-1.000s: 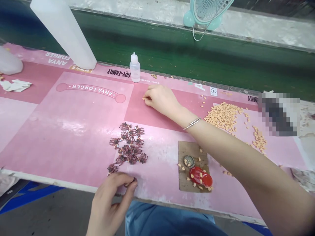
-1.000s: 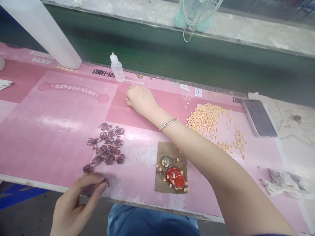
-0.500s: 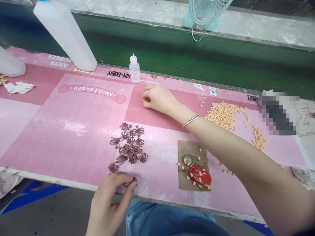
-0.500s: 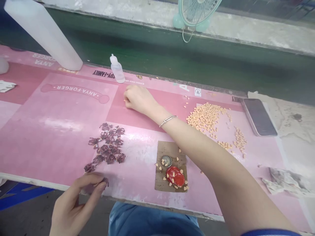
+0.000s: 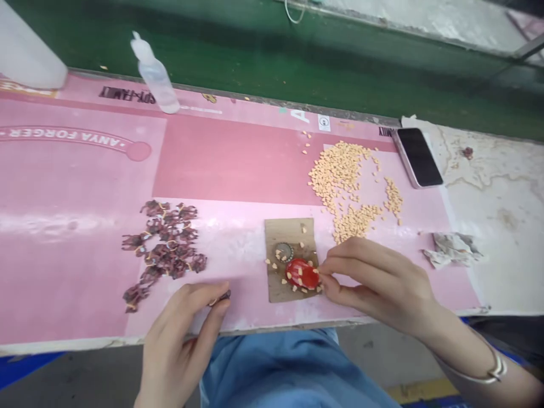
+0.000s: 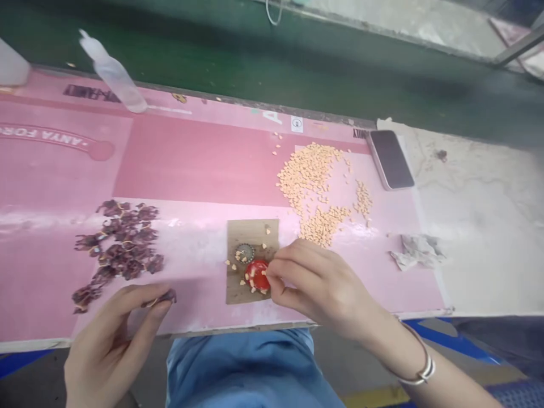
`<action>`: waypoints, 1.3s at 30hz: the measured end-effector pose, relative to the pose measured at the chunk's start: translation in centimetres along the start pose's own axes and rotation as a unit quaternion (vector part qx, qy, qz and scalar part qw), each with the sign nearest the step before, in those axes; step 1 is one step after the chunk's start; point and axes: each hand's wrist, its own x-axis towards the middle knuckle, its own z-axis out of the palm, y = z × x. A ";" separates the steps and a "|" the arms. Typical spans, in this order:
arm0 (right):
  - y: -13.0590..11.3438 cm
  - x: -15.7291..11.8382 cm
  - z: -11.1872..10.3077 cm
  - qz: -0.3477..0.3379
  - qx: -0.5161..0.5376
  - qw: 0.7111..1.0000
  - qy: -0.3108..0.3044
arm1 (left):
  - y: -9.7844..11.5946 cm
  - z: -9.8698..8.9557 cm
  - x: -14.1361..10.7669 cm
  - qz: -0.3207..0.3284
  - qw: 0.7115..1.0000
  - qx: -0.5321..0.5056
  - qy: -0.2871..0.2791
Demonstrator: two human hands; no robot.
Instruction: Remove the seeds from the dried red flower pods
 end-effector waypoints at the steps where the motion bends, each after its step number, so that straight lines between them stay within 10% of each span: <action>1: -0.2 -1.0 0.3 0.016 -0.003 1.000 0.010 | 0.2 0.3 0.2 0.007 1.000 -0.011 -0.009; 15: -0.8 -2.6 1.1 0.060 -0.019 0.998 0.016 | 2.3 1.9 -1.2 -0.083 0.994 -0.064 0.020; 24: -0.9 -2.4 0.9 0.044 -0.032 0.999 0.000 | 2.3 2.0 -0.6 -0.018 0.993 -0.120 0.002; 39: -1.2 -2.0 -0.2 0.030 -0.023 0.999 -0.005 | 4.6 3.2 -0.4 -0.257 0.936 -0.242 0.008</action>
